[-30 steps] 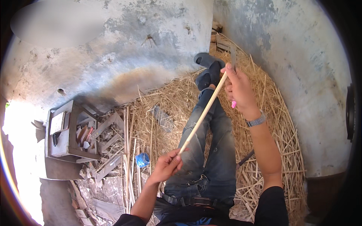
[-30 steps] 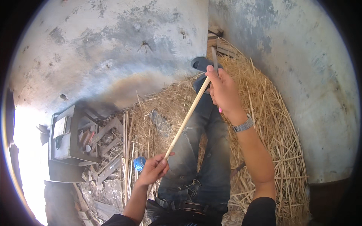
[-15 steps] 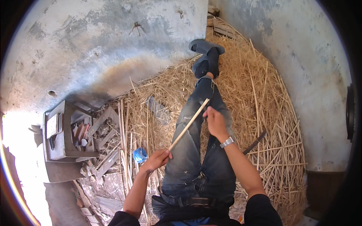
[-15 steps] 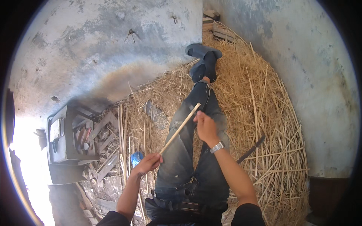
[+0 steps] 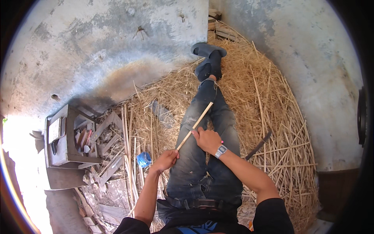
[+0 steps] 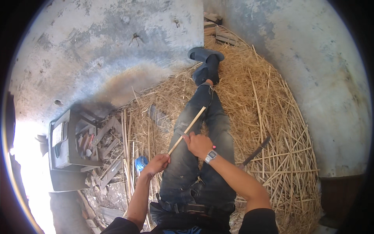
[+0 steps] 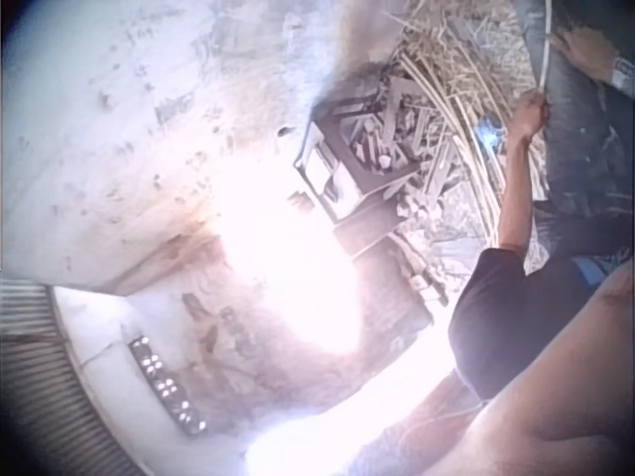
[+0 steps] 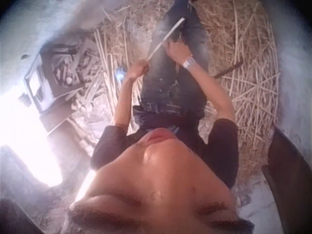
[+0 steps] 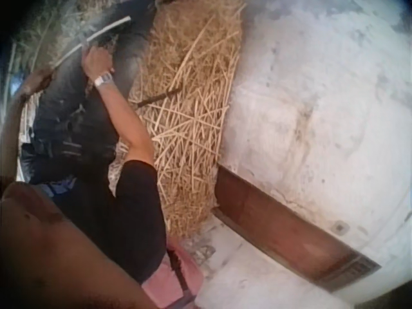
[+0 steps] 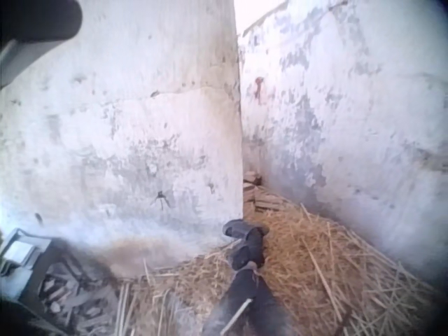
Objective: The person shapes a wood stick by removing thin shavings from its surface using a handheld blade and a larger machete while sitting on a straw-covered floor.
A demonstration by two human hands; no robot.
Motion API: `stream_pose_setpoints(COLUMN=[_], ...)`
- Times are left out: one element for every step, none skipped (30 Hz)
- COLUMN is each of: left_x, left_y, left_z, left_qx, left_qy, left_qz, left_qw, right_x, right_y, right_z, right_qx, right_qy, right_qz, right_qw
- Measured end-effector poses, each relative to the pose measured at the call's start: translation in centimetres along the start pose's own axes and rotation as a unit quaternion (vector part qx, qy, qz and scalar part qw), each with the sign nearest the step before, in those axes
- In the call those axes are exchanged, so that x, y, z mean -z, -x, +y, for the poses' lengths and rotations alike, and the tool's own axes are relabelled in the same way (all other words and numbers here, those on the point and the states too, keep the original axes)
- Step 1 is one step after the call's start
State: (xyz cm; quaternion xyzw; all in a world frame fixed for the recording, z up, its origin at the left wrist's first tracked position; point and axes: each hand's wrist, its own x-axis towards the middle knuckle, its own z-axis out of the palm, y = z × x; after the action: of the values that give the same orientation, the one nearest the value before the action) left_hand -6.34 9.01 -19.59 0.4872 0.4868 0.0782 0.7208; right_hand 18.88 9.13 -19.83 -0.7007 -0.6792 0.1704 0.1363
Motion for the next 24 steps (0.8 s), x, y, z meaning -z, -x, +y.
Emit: stream_pose_setpoints(left_x=[-0.2, -0.4, -0.4, -0.3, -0.2, -0.1, -0.1, -0.1, -0.2, -0.2, -0.3, -0.3, -0.2, 0.1, 0.6, 1.1, 1.9, 2.7, 3.4, 4.0, 4.4, 5.5, 5.3, 5.2], left_y=[0.0, 0.3, 0.7, 1.1, 1.8, 3.0, 4.0, 5.3, 6.6, 7.8, 8.6, 9.4, 10.0, 10.7, 12.0, 13.3, 15.1, 17.3, 19.5, 21.3, 23.0, 23.5, 23.2, 22.7], left_z=[-0.2, -0.3, -0.4, -0.6, -0.9, -1.5, -1.9, -2.0, -1.9, -1.8, -1.7, -1.7, -1.8, -2.5, -2.4, -3.4, -4.5, -4.2, -3.6, -3.8, -4.6, -6.7, -6.9, -6.9], left_qx=[-0.029, -0.029, -0.054, -0.078, -0.079, -0.087, -0.095, -0.092, -0.087, -0.083, -0.08, -0.087, -0.094, -0.104, -0.061, -0.057, -0.05, -0.018, 0.011, 0.029, 0.052, 0.088, 0.089, 0.085], left_qy=[-0.056, -0.055, -0.118, -0.181, -0.179, -0.197, -0.215, -0.215, -0.24, -0.265, -0.263, -0.266, -0.27, -0.274, -0.27, -0.262, -0.256, -0.226, -0.196, -0.187, -0.173, -0.124, -0.12, -0.102], left_qz=[0.025, 0.024, 0.047, 0.071, 0.07, 0.071, 0.073, 0.075, 0.086, 0.097, 0.098, 0.1, 0.102, 0.105, 0.086, 0.078, 0.074, 0.06, 0.047, 0.071, 0.096, 0.106, 0.11, 0.124], left_qw=[0.998, 0.998, 0.99, 0.978, 0.978, 0.974, 0.969, 0.969, 0.963, 0.956, 0.956, 0.955, 0.953, 0.95, 0.957, 0.96, 0.962, 0.972, 0.979, 0.979, 0.979, 0.983, 0.983, 0.983], right_x=[-0.3, -0.5, -0.6, -0.7, -0.8, -1.0, -1.2, -1.2, -1.2, -1.2, -1.4, -1.5, -1.6, -1.7, -1.8, -1.9, -1.9, -1.9, -1.8, -1.9, -1.8, -1.6, -1.3, -1.8], right_y=[-0.2, -0.4, -0.6, -0.7, -0.7, -0.6, -0.4, -0.4, -0.2, 0.0, 0.2, 0.4, 0.5, 0.4, 0.2, -0.1, -0.3, -0.4, -0.4, 0.0, 0.2, 0.4, 0.3, 0.6], right_z=[0.0, 0.0, 0.0, 0.0, 0.3, 0.5, 0.7, 0.5, 0.4, 0.2, 0.1, 0.0, -0.1, 0.1, 0.6, 1.2, 1.6, 2.5, 3.3, 3.7, 3.5, 3.4, 3.4, 3.8], right_qx=[-0.002, -0.003, -0.008, -0.012, -0.013, -0.013, -0.014, -0.013, -0.013, -0.014, -0.013, -0.016, -0.019, -0.018, -0.032, -0.045, -0.044, -0.056, -0.067, -0.057, -0.054, -0.068, -0.079, -0.046], right_qy=[0.003, 0.004, 0.004, 0.005, 0.007, 0.01, 0.013, 0.01, 0.016, 0.021, 0.021, 0.018, 0.015, 0.017, 0.028, 0.038, 0.035, 0.02, 0.007, -0.015, -0.018, -0.049, -0.077, -0.138], right_qz=[0.007, 0.006, 0.007, 0.008, 0.007, 0.018, 0.028, 0.026, 0.024, 0.022, 0.019, 0.024, 0.029, 0.027, 0.034, 0.042, 0.041, 0.037, 0.034, 0.046, 0.041, 0.039, 0.038, 0.116], right_qw=[1.0, 1.0, 1.0, 1.0, 1.0, 1.0, 0.999, 1.0, 0.999, 0.999, 1.0, 0.999, 0.999, 0.999, 0.999, 0.997, 0.998, 0.998, 0.997, 0.997, 0.998, 0.996, 0.993, 0.983])
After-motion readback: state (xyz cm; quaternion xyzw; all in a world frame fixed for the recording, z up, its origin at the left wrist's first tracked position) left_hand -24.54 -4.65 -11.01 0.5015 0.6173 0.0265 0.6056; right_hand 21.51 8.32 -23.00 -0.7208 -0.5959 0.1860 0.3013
